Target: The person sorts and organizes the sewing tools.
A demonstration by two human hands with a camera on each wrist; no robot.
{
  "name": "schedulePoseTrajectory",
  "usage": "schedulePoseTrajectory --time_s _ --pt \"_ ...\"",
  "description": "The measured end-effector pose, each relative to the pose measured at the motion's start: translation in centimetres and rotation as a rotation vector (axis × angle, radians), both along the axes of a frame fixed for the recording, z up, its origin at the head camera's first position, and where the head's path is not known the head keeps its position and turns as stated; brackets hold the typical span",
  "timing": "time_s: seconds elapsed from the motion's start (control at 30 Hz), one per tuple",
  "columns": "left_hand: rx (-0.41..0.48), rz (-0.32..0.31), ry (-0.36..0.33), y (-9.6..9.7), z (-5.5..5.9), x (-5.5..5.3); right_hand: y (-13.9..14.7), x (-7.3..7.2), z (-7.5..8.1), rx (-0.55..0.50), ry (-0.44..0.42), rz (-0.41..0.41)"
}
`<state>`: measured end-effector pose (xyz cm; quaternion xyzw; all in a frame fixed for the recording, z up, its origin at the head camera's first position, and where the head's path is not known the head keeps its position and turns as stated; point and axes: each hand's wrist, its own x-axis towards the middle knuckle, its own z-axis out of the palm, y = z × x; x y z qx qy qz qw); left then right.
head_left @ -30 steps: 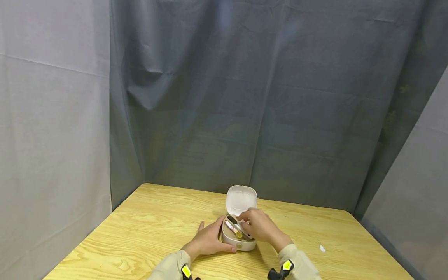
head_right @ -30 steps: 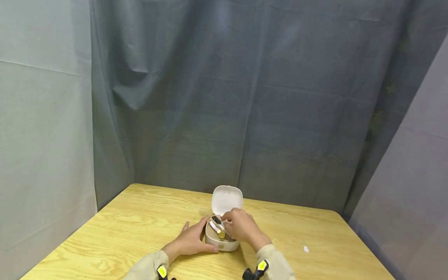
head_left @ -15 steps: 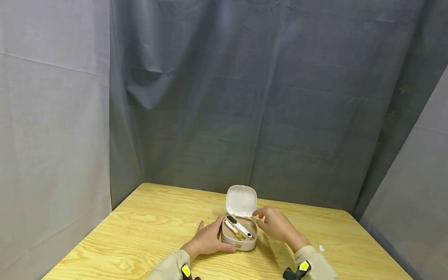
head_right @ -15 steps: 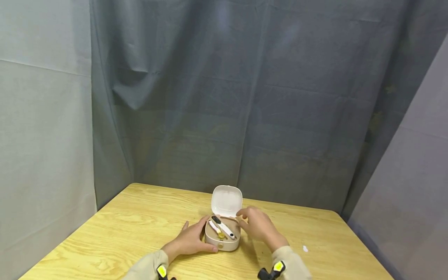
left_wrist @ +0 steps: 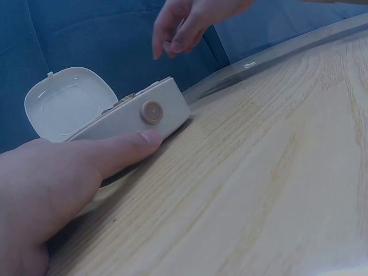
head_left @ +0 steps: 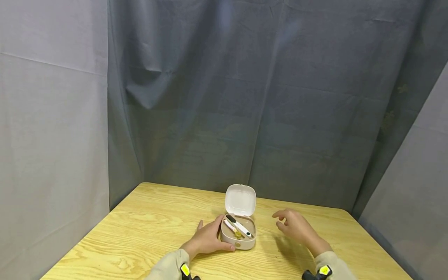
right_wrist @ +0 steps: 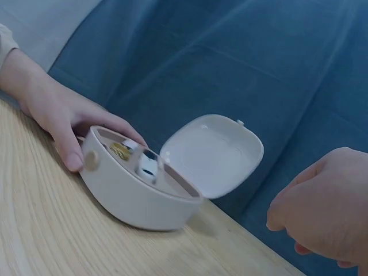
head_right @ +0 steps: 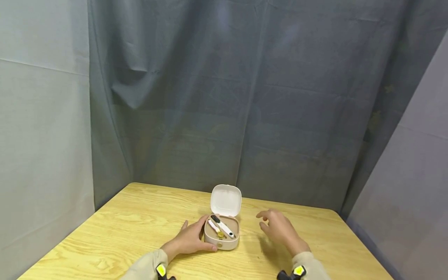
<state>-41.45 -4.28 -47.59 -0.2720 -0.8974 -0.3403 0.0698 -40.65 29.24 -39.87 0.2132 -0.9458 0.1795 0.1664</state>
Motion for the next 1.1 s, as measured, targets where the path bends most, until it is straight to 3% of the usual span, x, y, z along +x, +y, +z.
schedulePoseTrajectory --time_s 0.4,0.6,1.1 --pt "0.005 0.000 0.005 -0.1 0.3 0.1 4.0 0.3 -0.7 -0.008 -0.028 -0.045" --pt "0.006 0.007 0.009 -0.1 0.2 -0.2 6.3 0.3 -1.0 -0.029 -0.061 -0.113" --pt "0.001 0.010 0.003 0.1 0.0 0.0 9.8 0.8 -3.0 -0.046 -0.137 -0.196"
